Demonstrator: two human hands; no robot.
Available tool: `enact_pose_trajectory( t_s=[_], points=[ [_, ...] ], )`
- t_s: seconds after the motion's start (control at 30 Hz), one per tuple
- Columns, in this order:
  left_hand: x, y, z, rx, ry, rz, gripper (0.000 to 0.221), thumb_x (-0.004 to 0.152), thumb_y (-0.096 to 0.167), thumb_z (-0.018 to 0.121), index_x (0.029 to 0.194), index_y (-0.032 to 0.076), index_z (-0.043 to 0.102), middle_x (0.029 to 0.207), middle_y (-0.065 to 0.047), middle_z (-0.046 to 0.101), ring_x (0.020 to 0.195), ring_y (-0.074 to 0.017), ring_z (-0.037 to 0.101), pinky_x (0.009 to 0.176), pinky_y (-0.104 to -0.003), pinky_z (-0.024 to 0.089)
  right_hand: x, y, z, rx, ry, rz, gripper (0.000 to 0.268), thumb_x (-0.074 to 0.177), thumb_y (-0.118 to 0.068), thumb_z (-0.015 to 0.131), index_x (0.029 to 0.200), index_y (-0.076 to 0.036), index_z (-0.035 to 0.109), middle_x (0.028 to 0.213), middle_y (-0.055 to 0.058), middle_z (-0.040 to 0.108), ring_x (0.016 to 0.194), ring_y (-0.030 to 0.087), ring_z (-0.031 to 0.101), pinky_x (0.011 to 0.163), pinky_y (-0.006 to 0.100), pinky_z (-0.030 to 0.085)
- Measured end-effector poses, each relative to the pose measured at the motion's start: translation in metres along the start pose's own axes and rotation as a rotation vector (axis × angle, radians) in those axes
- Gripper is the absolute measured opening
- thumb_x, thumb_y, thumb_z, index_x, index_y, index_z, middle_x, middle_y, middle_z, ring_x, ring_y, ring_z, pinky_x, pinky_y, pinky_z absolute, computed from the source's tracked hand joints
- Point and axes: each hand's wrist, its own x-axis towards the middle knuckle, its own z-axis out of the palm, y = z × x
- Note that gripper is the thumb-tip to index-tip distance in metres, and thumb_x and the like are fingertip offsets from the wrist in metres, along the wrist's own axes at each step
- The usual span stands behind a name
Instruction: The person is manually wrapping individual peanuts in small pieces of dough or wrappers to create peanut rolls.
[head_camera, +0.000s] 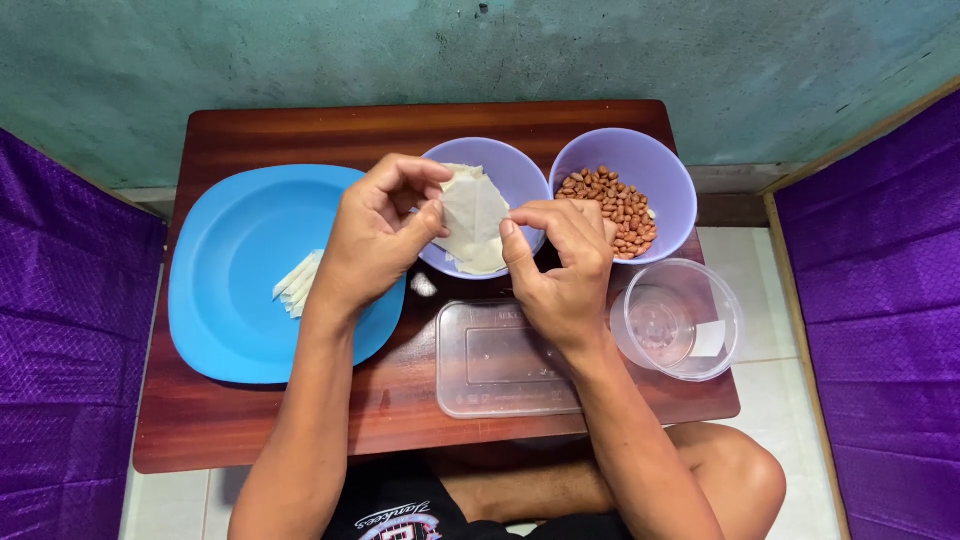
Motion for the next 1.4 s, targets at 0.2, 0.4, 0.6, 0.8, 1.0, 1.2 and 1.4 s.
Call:
enact_pose_trajectory(
  t_s=[0.2,0.4,0.6,0.8,1.0,1.2,1.4],
  points=[
    [0.000,-0.001,-0.007,0.005,0.046,0.026,0.024,0.089,-0.008,0.060,0.112,-0.003,0.063,0.091,-0.010,0.056,0.075,-0.0149,0.067,0.069,-0.029,0.065,-0.001,0.004,-0.003,0.008,0.031,0.027,0.002,0.098,-0.017,0.074,0.097,-0.016,0.075,0.090,0.000,0.074,0.089,0.022,0.064,0.084,0.033,0.040],
    [0.001,0.001,-0.008,0.030,0.120,0.036,0.019,0.090,-0.008,0.059,0.108,-0.004,0.064,0.089,-0.012,0.056,0.075,-0.0158,0.065,0.070,-0.032,0.066,-0.002,0.007,-0.007,0.004,0.098,0.014,0.002,0.098,-0.013,0.074,0.097,-0.014,0.075,0.090,0.002,0.074,0.087,0.024,0.064,0.083,0.033,0.043],
    [0.001,0.007,-0.006,0.043,0.158,0.030,0.020,0.089,-0.008,0.058,0.107,-0.004,0.065,0.088,-0.011,0.056,0.077,-0.0141,0.063,0.072,-0.032,0.068,-0.001,0.009,-0.009,0.003,0.157,0.007,0.004,0.100,-0.013,0.072,0.099,-0.011,0.075,0.089,0.003,0.074,0.086,0.023,0.064,0.084,0.034,0.043],
    [0.001,-0.001,-0.006,0.015,0.127,0.029,0.020,0.090,-0.006,0.055,0.107,-0.002,0.064,0.088,-0.009,0.054,0.077,-0.0123,0.061,0.074,-0.033,0.069,-0.001,0.012,-0.005,-0.100,0.096,-0.098,0.001,0.096,-0.014,0.076,0.097,-0.014,0.076,0.091,0.002,0.072,0.092,0.025,0.065,0.085,0.036,0.040],
    [-0.001,-0.006,-0.004,0.058,0.026,0.087,0.025,0.087,-0.008,0.051,0.105,0.000,0.066,0.086,-0.005,0.049,0.078,-0.0113,0.058,0.067,-0.030,0.063,0.000,0.008,-0.002,-0.108,0.051,-0.179,0.010,0.097,-0.023,0.076,0.092,-0.015,0.078,0.093,0.000,0.074,0.093,0.025,0.063,0.084,0.034,0.040],
    [-0.007,0.002,0.006,-0.019,-0.154,0.040,0.031,0.081,-0.008,0.044,0.101,0.003,0.064,0.081,-0.003,0.050,0.072,-0.0102,0.052,0.062,-0.027,0.053,0.008,-0.005,-0.008,0.116,-0.104,-0.108,0.014,0.100,-0.013,0.070,0.112,-0.008,0.076,0.101,0.012,0.075,0.087,0.029,0.073,0.070,0.035,0.059],
    [-0.009,0.025,0.025,-0.036,-0.228,0.066,0.030,0.081,-0.009,0.043,0.101,0.005,0.062,0.078,-0.002,0.049,0.068,-0.0091,0.049,0.059,-0.025,0.049,-0.003,-0.014,-0.018,0.653,-0.326,0.410,0.039,0.102,-0.010,0.063,0.141,-0.006,0.058,0.119,0.016,0.067,0.095,0.015,0.065,0.082,0.031,0.062]
  ],
)
